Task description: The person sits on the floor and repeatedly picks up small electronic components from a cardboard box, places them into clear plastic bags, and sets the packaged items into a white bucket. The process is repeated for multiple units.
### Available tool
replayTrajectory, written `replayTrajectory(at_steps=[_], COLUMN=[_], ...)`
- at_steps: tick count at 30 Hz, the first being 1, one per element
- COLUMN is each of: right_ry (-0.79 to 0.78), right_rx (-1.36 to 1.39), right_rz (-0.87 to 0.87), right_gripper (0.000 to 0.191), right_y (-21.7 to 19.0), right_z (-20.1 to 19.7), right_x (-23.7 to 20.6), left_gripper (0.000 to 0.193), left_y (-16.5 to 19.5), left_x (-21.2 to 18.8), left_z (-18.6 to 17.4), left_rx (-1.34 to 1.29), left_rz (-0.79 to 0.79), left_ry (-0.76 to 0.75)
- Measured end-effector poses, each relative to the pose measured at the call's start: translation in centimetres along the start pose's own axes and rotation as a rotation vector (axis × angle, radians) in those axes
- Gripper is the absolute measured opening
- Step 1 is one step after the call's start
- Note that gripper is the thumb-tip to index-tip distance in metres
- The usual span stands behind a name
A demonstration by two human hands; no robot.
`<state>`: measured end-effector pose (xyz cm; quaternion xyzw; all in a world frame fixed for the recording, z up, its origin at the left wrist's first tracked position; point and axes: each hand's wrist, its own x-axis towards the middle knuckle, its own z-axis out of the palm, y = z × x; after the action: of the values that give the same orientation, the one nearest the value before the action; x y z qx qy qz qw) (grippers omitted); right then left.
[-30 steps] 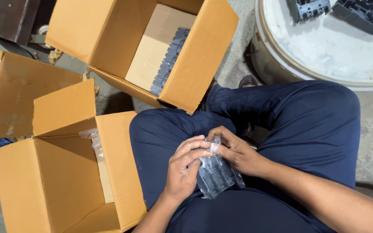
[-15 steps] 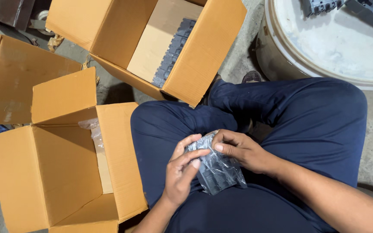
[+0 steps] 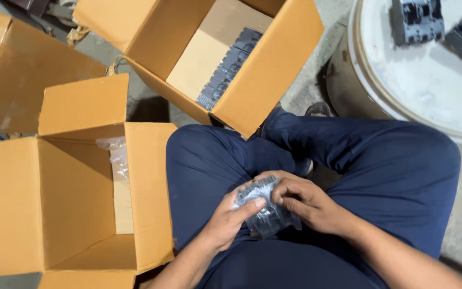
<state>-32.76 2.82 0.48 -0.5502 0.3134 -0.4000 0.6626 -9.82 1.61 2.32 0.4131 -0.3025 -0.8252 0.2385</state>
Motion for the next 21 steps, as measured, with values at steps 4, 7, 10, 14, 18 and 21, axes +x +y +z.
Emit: replayTrajectory(at_steps=[4, 7, 10, 14, 18, 21], right_ry=[0.008, 0.072, 0.142, 0.188, 0.17, 0.172], right_rx=[-0.106, -0.179, -0.301, -0.238, -0.243, -0.209], right_rz=[-0.008, 0.043, -0.061, -0.083, -0.125, -0.114], right_gripper=[0.008, 0.012, 0.015, 0.016, 0.014, 0.013], right_y=[-0.2, -0.3, -0.4, -0.3, -0.4, -0.8], right_z=[-0.4, -0.8, -1.4, -1.9, -2.2, -2.5], right_x=[-0.1, 0.0, 0.1, 0.2, 0.4, 0.6], left_gripper=[0.054, 0.057, 0.064, 0.063, 0.057, 0.05], left_y=[0.5, 1.5, 2.4, 2.8, 3.2, 4.6], left_x=[0.4, 0.5, 0.9, 1.2, 1.7, 2.2], left_z=[-0.3, -0.3, -0.5, -1.0, -1.3, -1.0], left_rx=[0.197, 0.383, 0.537, 0.334, 0.477, 0.648], left_rz=[0.104, 0.091, 0.13, 0.163, 0.219, 0.433], left_ry=[-0.075, -0.024, 0.012, -0.111, -0.108, -0.102])
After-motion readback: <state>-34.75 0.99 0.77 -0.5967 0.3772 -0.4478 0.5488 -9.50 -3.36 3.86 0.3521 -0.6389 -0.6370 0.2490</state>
